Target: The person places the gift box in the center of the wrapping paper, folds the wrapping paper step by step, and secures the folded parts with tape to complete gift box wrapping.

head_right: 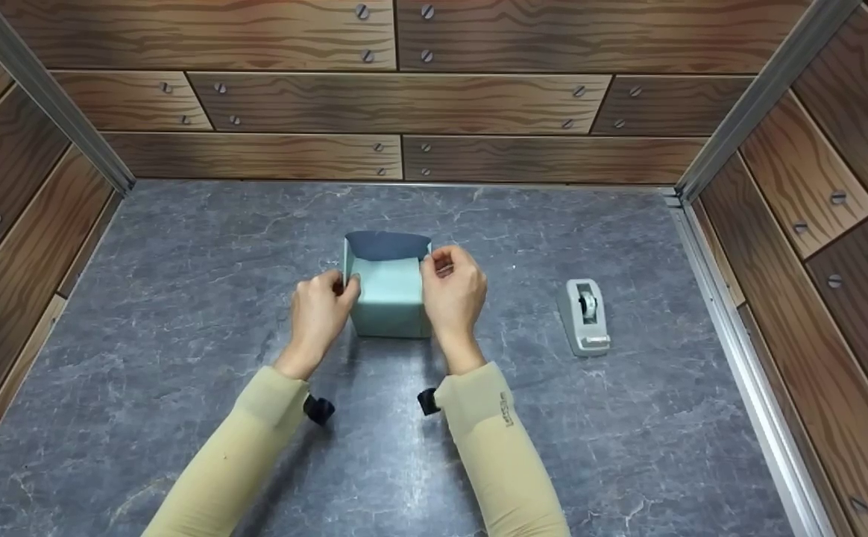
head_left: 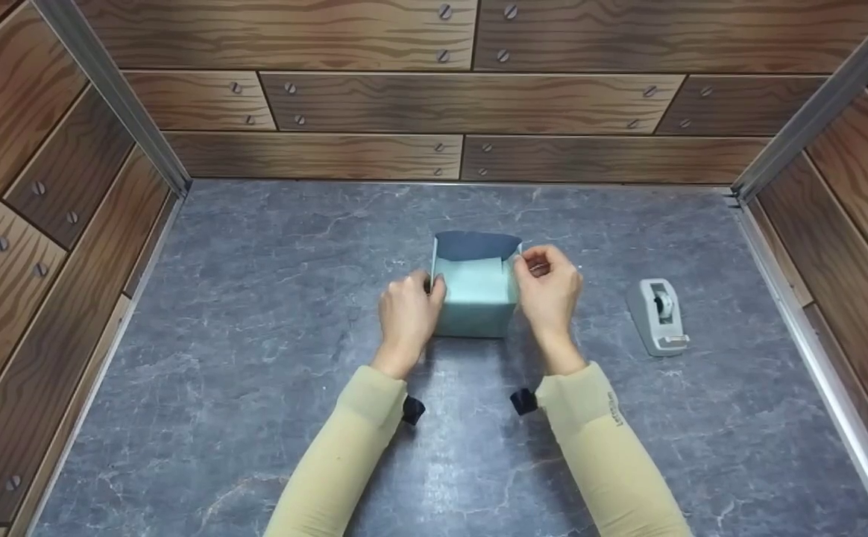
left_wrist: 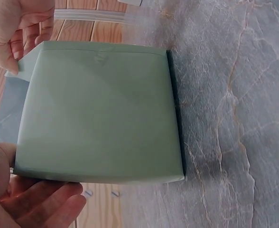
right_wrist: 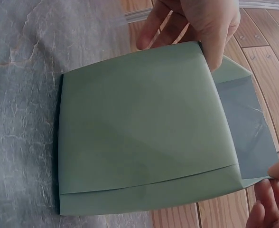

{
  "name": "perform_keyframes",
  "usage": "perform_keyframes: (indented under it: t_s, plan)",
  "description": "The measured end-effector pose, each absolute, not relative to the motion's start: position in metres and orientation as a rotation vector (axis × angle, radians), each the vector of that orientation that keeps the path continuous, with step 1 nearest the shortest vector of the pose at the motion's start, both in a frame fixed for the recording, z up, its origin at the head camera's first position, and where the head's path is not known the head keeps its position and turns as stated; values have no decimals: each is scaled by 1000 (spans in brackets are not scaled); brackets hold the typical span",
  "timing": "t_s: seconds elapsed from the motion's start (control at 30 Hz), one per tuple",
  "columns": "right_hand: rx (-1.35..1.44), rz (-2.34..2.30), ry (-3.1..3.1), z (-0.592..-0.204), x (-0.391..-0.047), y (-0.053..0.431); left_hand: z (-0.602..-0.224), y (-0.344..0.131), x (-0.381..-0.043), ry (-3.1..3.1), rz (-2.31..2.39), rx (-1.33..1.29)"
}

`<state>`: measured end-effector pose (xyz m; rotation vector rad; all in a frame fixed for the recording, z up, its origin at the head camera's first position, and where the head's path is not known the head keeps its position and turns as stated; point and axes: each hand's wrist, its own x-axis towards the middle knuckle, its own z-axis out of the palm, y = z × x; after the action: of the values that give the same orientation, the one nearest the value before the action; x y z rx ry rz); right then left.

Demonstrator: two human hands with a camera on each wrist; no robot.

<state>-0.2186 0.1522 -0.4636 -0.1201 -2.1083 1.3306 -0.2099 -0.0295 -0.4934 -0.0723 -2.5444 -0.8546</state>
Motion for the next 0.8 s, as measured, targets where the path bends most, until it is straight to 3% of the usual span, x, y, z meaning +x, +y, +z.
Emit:
perform_keyframes:
  t_s: [0.53, 0.8]
  plan:
    - [59, 1370, -2101, -466, -221, 157, -493, -29, -210, -2550, -855, -57]
    - [170, 1538, -2095, -460, -204, 163, -494, -29, -208, -2553, -883, -72]
